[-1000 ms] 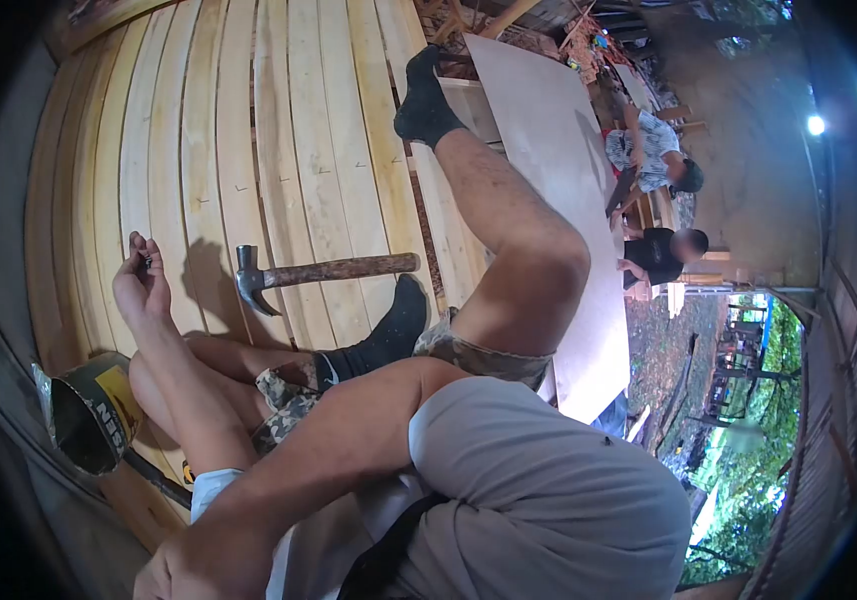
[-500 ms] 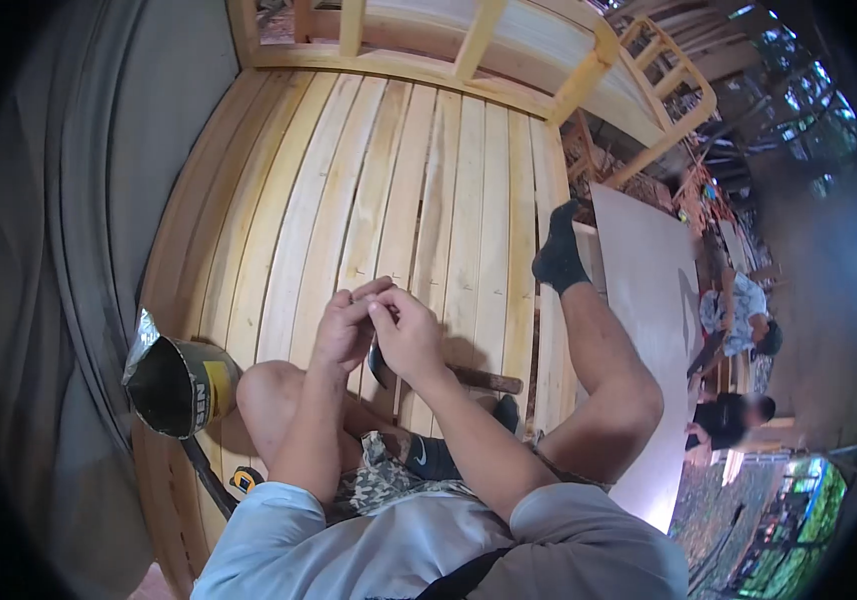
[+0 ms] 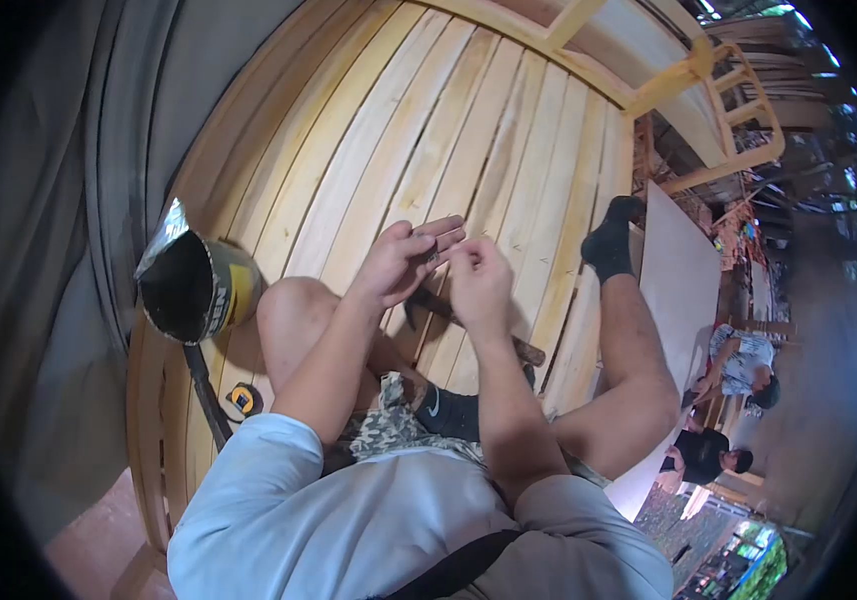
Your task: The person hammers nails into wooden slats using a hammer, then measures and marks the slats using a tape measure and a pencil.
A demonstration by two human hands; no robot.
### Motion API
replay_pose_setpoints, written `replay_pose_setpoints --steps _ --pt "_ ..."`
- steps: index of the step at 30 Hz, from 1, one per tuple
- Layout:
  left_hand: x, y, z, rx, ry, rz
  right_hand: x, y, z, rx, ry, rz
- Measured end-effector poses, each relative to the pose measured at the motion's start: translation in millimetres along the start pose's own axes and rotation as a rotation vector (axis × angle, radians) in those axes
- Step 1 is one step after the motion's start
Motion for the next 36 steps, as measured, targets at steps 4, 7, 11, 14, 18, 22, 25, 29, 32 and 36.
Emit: replay_pose_setpoints --steps 4,7,11,14,18,22,25,29,32,36 --pt "-27.3 -9.9 -7.1 -0.075 0.252 -0.009 -6.0 9.9 -3.5 0.139 -0.003 -0.093" --pt "-29.5 -27.7 -12.2 -0.113 0.278 0.156 2.8 11.6 -1.1 0.156 -0.053 -0.164" --pt "-46.3 -26.2 -10.1 -0.041 0.472 -0.125 -4.6 13.7 -1.8 0.177 -0.040 -0.058" --pt "-25.8 -0.1 0.2 0.248 0.517 -0.849 -24.3 5.2 -11.3 -0.063 0.030 0.226" --pt "29.7 13.5 -3.9 0.543 0.173 -1.318 -31.0 9.2 -23.4 -0.026 -0.148 0.423" --pt "44.6 16.1 -21.0 0.276 0.015 -1.594 -29.3 5.1 -32.8 0.013 -0.239 0.439" --pt "39.5 7.7 -26.8 0.292 -0.064 -1.701 -24.4 11.9 -36.1 0.024 -0.332 0.448" --pt "25.4 -6.5 -38.9 0.326 -0.264 -1.789 -12.3 23.5 -41.3 0.008 -0.394 0.440" --pt "-28.2 32.8 -72.8 0.333 0.076 -1.694 -8.0 60.0 -32.6 0.134 -0.390 0.354" --pt "-145.2 89.7 -75.9 0.373 0.779 -1.126 -16.0 111.4 7.7 0.057 -0.503 0.726"
Point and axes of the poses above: each hand's wrist, its own z-axis away from the middle knuckle, its own x-axis out of the palm, y = z × x, the point moved 7 cm from there along -z, towards the middle knuckle, and after that the axes turned 5 degrees about y, right-handed, at the moved point
